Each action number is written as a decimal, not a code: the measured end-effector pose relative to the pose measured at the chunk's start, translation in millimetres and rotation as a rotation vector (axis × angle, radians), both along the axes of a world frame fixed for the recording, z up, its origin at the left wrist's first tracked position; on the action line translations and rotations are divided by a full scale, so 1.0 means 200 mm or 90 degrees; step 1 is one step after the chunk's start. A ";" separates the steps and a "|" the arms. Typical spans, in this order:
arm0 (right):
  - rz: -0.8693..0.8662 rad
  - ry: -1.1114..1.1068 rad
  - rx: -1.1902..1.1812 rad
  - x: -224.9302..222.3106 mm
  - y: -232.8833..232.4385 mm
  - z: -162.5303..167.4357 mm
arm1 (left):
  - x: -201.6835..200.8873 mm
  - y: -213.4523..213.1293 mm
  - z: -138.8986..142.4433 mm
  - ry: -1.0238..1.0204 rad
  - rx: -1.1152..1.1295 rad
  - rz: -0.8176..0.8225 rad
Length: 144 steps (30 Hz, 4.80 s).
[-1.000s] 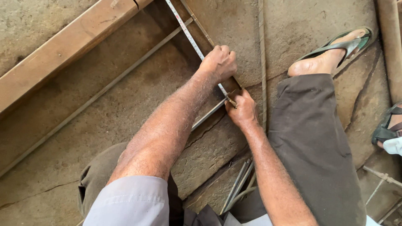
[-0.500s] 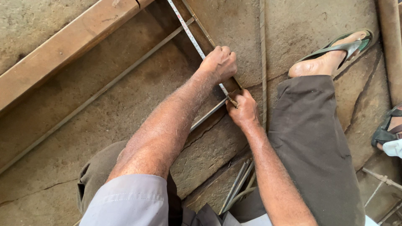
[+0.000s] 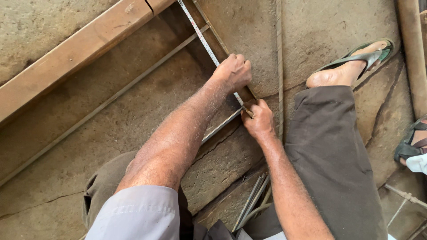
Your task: The person sits on the floor of a metal workshop and measures thin steel bars with a tape measure, aligning them on the floor. They then pick up an arc welding electrode holder and weld the bars, producing sparks as they join the pieces.
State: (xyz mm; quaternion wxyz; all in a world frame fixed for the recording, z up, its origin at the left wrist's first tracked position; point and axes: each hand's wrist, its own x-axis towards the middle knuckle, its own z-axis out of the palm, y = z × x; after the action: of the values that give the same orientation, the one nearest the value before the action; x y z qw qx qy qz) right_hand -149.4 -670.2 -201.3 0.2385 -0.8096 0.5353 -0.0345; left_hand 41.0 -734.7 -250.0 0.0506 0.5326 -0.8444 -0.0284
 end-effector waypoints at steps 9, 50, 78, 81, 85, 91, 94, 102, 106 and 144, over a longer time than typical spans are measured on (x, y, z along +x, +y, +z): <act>-0.001 0.016 0.010 0.00 -0.01 0.00 | 0.02 0.01 0.04 -0.035 0.032 -0.026; 0.030 -0.044 -0.008 -0.01 0.00 -0.05 | 0.88 0.59 0.10 0.140 0.122 0.450; 0.019 -0.073 -0.015 -0.09 -0.06 -0.09 | 0.86 0.58 0.01 0.112 0.099 0.462; 0.026 -0.062 -0.022 -0.09 -0.07 -0.08 | 0.86 0.57 0.01 0.114 0.097 0.463; 0.021 -0.057 -0.020 -0.09 -0.08 -0.08 | 0.86 0.57 0.00 0.109 0.097 0.465; 0.033 -0.067 -0.033 -0.11 -0.09 -0.08 | 0.86 0.57 0.00 0.100 0.101 0.465; 0.035 -0.067 -0.032 -0.11 -0.10 -0.09 | 0.86 0.57 0.00 0.105 0.100 0.466; 0.037 -0.070 -0.025 -0.10 -0.10 -0.09 | 0.87 0.57 0.00 0.125 0.097 0.461; 0.035 -0.078 -0.022 -0.10 -0.10 -0.08 | 0.87 0.57 0.00 0.126 0.108 0.462; 0.021 -0.048 -0.012 -0.07 -0.07 -0.06 | 0.87 0.57 0.01 0.129 0.080 0.462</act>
State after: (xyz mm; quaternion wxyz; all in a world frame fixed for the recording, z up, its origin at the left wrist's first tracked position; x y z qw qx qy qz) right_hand -162.7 -684.0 -214.0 0.2515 -0.8186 0.5121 -0.0664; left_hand 215.9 -619.7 -248.0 0.1080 0.7934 -0.5883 -0.1130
